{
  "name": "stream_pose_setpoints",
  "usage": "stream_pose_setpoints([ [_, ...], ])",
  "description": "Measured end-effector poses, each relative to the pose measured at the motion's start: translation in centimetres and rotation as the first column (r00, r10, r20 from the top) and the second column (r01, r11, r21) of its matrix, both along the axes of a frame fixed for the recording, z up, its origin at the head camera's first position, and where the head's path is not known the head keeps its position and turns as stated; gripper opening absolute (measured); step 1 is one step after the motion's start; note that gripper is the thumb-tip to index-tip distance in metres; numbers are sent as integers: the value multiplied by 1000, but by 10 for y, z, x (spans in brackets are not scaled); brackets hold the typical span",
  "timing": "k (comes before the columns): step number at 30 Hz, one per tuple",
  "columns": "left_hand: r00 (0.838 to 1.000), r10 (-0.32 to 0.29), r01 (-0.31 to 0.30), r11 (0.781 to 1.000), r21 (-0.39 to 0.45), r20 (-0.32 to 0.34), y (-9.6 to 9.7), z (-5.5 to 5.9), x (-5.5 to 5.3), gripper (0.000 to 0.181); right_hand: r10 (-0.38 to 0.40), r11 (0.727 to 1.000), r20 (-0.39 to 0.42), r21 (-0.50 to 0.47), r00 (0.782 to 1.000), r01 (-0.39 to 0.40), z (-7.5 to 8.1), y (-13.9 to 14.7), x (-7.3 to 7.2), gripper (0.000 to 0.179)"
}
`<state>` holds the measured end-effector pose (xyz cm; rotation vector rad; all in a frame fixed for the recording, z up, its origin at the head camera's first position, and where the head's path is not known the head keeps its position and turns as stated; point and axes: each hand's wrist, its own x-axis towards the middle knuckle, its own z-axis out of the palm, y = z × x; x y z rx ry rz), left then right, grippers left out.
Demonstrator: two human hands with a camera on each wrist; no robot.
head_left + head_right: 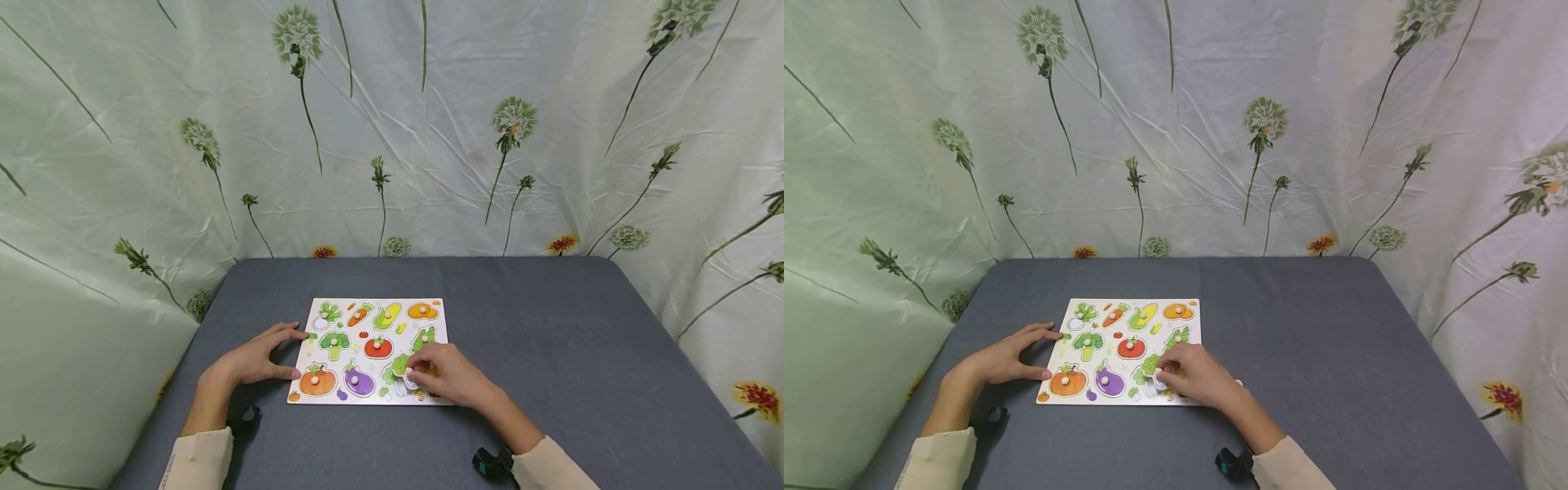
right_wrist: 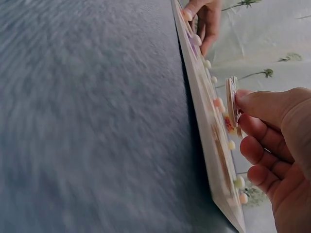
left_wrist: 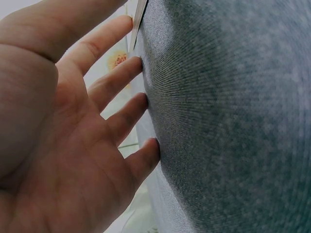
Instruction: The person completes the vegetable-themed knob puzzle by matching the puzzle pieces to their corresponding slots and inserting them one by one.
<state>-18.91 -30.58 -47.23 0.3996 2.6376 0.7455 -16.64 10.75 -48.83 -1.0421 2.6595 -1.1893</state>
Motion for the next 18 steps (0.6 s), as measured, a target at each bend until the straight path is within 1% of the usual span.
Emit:
stream_pose_setpoints([
  [7, 1000, -18, 18, 1000, 9, -8, -1, 0, -1, 83, 10, 1000, -1, 28, 1000, -10, -5, -13, 1, 7],
  [10, 1000, -16, 16, 1000, 11, -2, -1, 0, -1, 83, 15, 1000, 12, 27, 1000, -16, -6, -16, 2, 6],
  [14, 1000, -10, 10, 1000, 14, 6, -1, -1, -2, 83, 16, 999, 27, 47, 1000, -17, -7, -19, 1, 6],
  [18, 1000, -6, 6, 1000, 12, 4, -1, -1, -1, 83, 11, 997, 23, 78, 1000, -13, -7, -21, 1, 5],
])
